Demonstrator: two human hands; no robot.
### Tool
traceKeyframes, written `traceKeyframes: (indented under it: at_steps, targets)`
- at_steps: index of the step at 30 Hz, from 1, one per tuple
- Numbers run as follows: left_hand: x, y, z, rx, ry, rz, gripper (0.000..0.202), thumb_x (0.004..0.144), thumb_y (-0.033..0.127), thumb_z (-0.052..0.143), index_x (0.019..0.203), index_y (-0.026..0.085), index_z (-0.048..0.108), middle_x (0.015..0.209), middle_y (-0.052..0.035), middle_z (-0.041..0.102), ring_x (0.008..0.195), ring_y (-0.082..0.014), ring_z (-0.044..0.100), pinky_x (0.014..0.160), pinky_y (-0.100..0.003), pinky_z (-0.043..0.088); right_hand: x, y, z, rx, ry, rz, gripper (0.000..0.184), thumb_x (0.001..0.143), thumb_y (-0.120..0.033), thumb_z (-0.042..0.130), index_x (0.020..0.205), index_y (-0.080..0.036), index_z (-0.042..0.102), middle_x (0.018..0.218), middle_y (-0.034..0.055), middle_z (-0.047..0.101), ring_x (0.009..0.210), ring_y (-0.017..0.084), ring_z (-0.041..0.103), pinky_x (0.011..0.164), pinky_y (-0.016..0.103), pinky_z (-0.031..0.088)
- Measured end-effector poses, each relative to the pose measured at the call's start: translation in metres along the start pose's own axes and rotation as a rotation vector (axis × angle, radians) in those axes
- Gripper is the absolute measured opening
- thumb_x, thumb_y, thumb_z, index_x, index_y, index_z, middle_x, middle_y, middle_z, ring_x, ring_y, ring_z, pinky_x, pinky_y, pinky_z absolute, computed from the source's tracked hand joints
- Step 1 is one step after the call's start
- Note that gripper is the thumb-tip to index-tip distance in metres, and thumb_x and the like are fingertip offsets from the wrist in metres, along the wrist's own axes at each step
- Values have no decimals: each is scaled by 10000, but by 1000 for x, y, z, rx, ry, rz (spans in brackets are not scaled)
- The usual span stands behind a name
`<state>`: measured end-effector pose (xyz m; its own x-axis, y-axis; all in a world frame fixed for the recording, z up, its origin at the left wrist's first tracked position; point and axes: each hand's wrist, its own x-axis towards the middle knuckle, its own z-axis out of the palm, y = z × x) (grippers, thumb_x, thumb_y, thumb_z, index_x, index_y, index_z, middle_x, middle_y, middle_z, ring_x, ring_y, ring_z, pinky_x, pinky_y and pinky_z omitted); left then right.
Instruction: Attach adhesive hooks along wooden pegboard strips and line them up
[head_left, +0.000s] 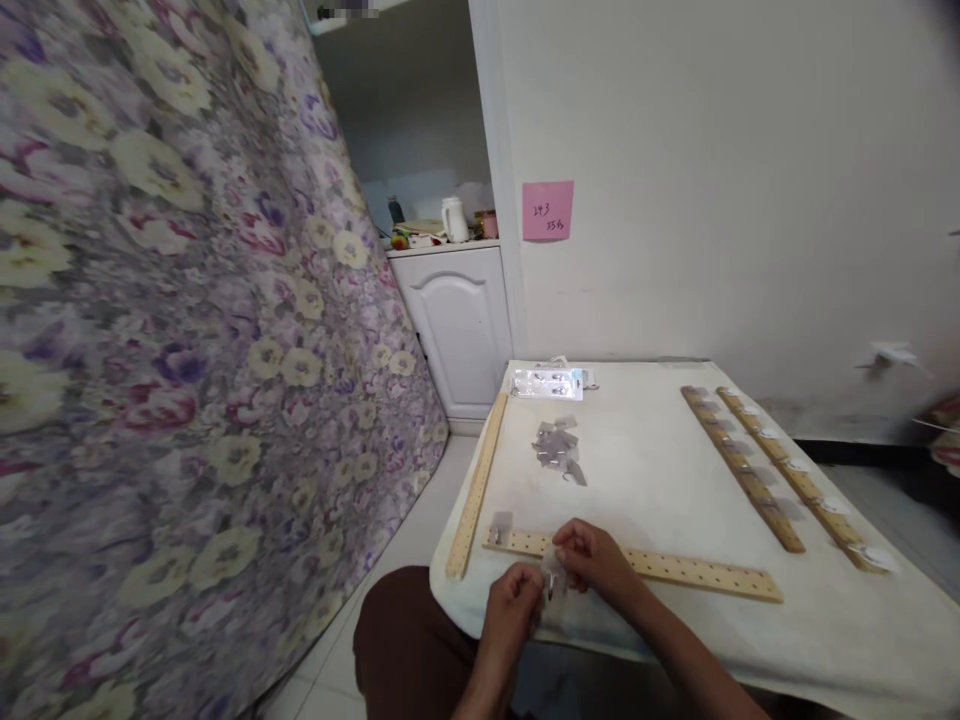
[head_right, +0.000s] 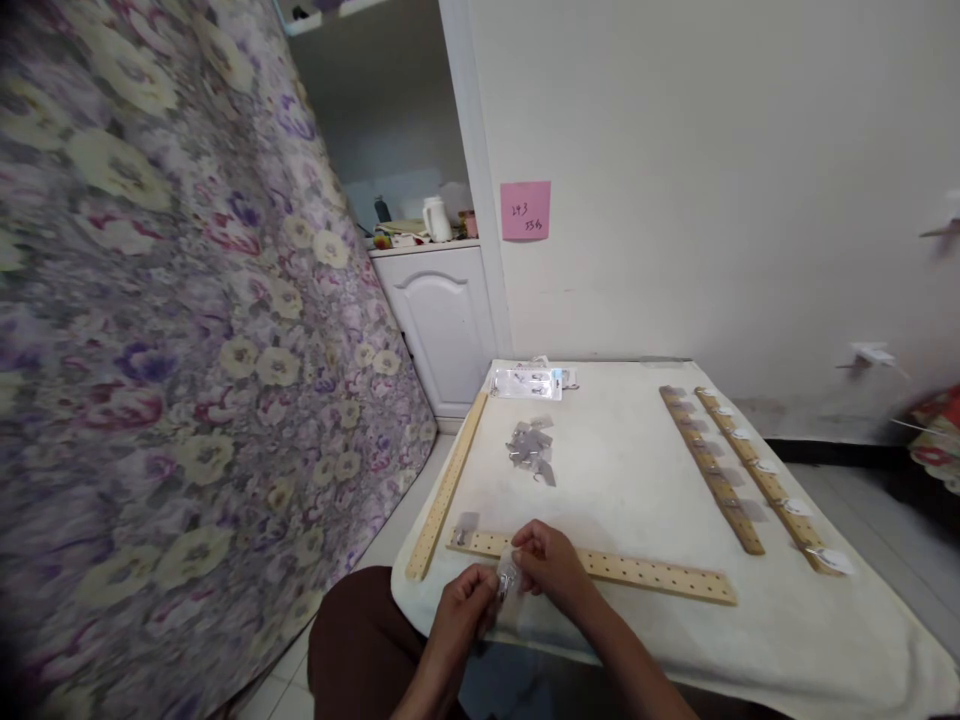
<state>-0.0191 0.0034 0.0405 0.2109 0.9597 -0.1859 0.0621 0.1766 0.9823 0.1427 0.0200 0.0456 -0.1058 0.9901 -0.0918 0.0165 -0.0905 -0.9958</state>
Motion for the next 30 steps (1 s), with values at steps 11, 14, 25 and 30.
traceKeyframes:
  at_steps: [11,14,25,30]
  targets:
    - [-8,9,-18,297,175,259,219,848,375,489,821,195,611,787,-20,596,779,-167,545,720,-263,420,56,-3,-1,-108,-107,-122,96,688,-227,620,743,-149,614,550,-49,527,509,89,450,503,208,314]
    - [-15,3,-21,531,192,400,228,894,284,416,961,206,619,908,-62,607,877,-194,563,804,-312,435,69,3,3,-98,-132,-100,106,679,-231,626,739,-144,610,556,-47,535,506,90,454,499,210,319]
    - [-11,-21,-19,785,223,493,325,902,210,358,1142,181,576,943,-109,613,882,-226,570,778,-386,487,78,16,3,-156,-99,-84,94,685,-227,602,741,-155,624,592,-26,593,539,107,500,523,220,366]
    - [-11,-32,-19,823,250,542,384,891,155,356,1237,179,519,986,-107,613,906,-217,562,808,-384,480,74,13,4,-182,-82,-89,104,685,-243,598,741,-160,626,579,-27,590,543,118,509,534,230,379]
